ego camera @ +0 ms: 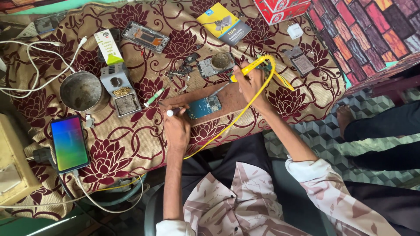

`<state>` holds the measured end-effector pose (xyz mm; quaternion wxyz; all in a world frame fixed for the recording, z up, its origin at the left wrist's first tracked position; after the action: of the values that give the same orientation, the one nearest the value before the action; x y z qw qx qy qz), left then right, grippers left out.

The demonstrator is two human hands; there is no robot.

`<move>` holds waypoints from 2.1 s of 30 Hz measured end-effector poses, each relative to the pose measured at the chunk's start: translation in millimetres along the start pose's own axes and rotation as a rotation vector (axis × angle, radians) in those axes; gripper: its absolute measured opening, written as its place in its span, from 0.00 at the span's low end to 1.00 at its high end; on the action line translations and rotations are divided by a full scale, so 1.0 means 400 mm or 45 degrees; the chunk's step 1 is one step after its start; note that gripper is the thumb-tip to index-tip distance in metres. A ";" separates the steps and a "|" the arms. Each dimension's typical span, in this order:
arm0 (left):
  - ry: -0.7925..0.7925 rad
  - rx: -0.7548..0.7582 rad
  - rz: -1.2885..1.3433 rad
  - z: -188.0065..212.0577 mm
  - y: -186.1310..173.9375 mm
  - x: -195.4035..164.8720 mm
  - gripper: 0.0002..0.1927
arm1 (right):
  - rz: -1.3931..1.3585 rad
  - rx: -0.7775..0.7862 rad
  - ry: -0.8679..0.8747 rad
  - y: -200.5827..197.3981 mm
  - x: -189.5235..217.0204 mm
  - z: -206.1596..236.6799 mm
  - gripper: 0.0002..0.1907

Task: The person uses a soldering iron and solder wire to work on a blue circuit board placed on a wooden board. They repeatedly apply heat and solder to various points on the board while holding it steady with the other hand.

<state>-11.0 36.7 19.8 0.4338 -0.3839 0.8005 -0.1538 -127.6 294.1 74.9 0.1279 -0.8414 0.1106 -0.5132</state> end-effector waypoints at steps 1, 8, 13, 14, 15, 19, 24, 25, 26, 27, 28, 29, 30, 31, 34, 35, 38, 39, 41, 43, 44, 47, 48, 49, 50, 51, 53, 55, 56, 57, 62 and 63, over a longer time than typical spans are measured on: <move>-0.020 0.023 -0.005 -0.006 0.001 -0.002 0.15 | 0.033 -0.011 -0.034 -0.003 0.013 -0.006 0.17; 0.069 -0.084 0.109 -0.008 -0.022 -0.031 0.19 | 0.147 -0.084 -0.191 -0.003 0.076 0.022 0.18; 0.043 -0.090 0.273 -0.006 -0.002 -0.013 0.22 | 0.082 -0.143 -0.131 0.021 0.073 0.032 0.17; 0.039 -0.089 0.277 -0.005 0.003 -0.007 0.21 | 0.110 -0.169 -0.166 0.024 0.075 0.036 0.17; 0.023 -0.089 0.293 -0.006 0.008 -0.001 0.21 | 0.129 -0.162 -0.139 0.029 0.075 0.038 0.18; -0.101 -0.055 0.330 -0.010 0.028 0.023 0.18 | 0.137 -0.061 -0.140 0.043 0.098 0.047 0.20; 0.023 -0.103 0.236 -0.019 0.036 0.022 0.18 | 0.181 -0.003 -0.156 0.069 0.138 0.040 0.17; -0.006 -0.099 0.240 -0.018 0.038 0.022 0.18 | 0.245 -0.031 -0.206 0.073 0.142 0.033 0.17; -0.031 -0.103 0.248 -0.020 0.041 0.022 0.18 | 0.311 -0.060 -0.264 0.069 0.143 0.021 0.18; -0.105 -0.063 0.241 -0.026 0.048 0.027 0.18 | 0.295 -0.095 -0.277 0.060 0.137 0.002 0.17; -0.189 -0.020 0.231 -0.028 0.051 0.031 0.17 | 0.273 -0.120 -0.285 0.054 0.130 -0.010 0.17; -0.277 0.027 0.217 -0.028 0.053 0.036 0.17 | 0.247 -0.140 -0.288 0.051 0.121 -0.017 0.16; -0.196 -0.020 0.208 -0.032 0.048 0.031 0.17 | 0.211 -0.134 -0.224 0.048 0.108 -0.022 0.16; -0.114 -0.066 0.200 -0.034 0.043 0.025 0.18 | 0.176 -0.126 -0.159 0.040 0.094 -0.022 0.16; -0.122 -0.082 0.146 -0.036 0.032 0.021 0.20 | 0.132 -0.170 0.017 0.026 0.058 0.012 0.16; -0.170 -0.066 0.128 -0.036 0.033 0.022 0.21 | 0.131 -0.194 0.077 0.024 0.048 0.035 0.16; -0.042 -0.147 0.091 -0.041 0.034 0.012 0.17 | -0.037 -0.318 0.199 0.026 0.020 0.085 0.15; -0.040 -0.146 0.128 -0.040 0.037 0.012 0.17 | -0.086 -0.338 0.213 0.026 0.013 0.099 0.15; -0.023 -0.166 0.194 -0.046 0.043 0.016 0.18 | -0.195 -0.375 0.215 0.024 -0.002 0.106 0.14; -0.077 -0.144 0.159 -0.044 0.048 0.022 0.17 | -0.187 -0.344 0.305 0.015 -0.017 0.120 0.14; -0.100 -0.133 0.142 -0.041 0.049 0.024 0.16 | -0.184 -0.331 0.348 0.010 -0.023 0.129 0.14; -0.043 -0.147 0.238 -0.037 0.049 0.022 0.15 | -0.352 -0.237 0.314 0.000 -0.028 0.148 0.11; -0.055 -0.155 0.193 -0.034 0.048 0.022 0.16 | -0.375 -0.308 0.306 0.000 -0.028 0.159 0.11; -0.067 -0.161 0.148 -0.032 0.047 0.022 0.17 | -0.399 -0.382 0.301 0.001 -0.026 0.170 0.10; -0.072 -0.165 0.106 -0.028 0.045 0.020 0.17 | -0.422 -0.462 0.293 0.002 -0.026 0.175 0.10; -0.147 -0.126 0.134 -0.033 0.050 0.025 0.16 | -0.499 -0.581 0.296 0.003 -0.028 0.172 0.08; -0.320 -0.035 0.192 -0.035 0.057 0.034 0.14 | -0.642 -0.804 0.316 0.010 -0.032 0.164 0.06; -0.181 -0.097 0.227 -0.038 0.053 0.024 0.13 | -0.452 -0.764 0.264 0.017 -0.033 0.120 0.06; -0.108 -0.126 0.244 -0.040 0.051 0.019 0.12 | -0.359 -0.749 0.238 0.019 -0.036 0.089 0.07; -0.077 -0.139 0.169 -0.036 0.047 0.014 0.14 | -0.292 -0.707 0.204 0.020 -0.039 0.061 0.07; 0.100 -0.206 0.128 -0.022 0.033 0.000 0.19 | -0.040 -0.598 -0.030 0.046 -0.060 -0.028 0.08; 0.038 -0.183 0.147 -0.026 0.035 0.007 0.18 | -0.068 -0.610 -0.016 0.052 -0.071 -0.038 0.08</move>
<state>-27.4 42.9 16.0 0.4015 -0.3648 0.8366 -0.0764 -155.1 281.8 50.9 -0.0883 -0.8535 0.2060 -0.4704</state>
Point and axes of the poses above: each hand's wrist, its own z-axis away from the middle knuckle, its own y-axis out of the palm, x = y × z, the point moved 3 cm from there along -z, towards the middle knuckle, and after that the axes turned 3 degrees about y, right-handed, at the moved point
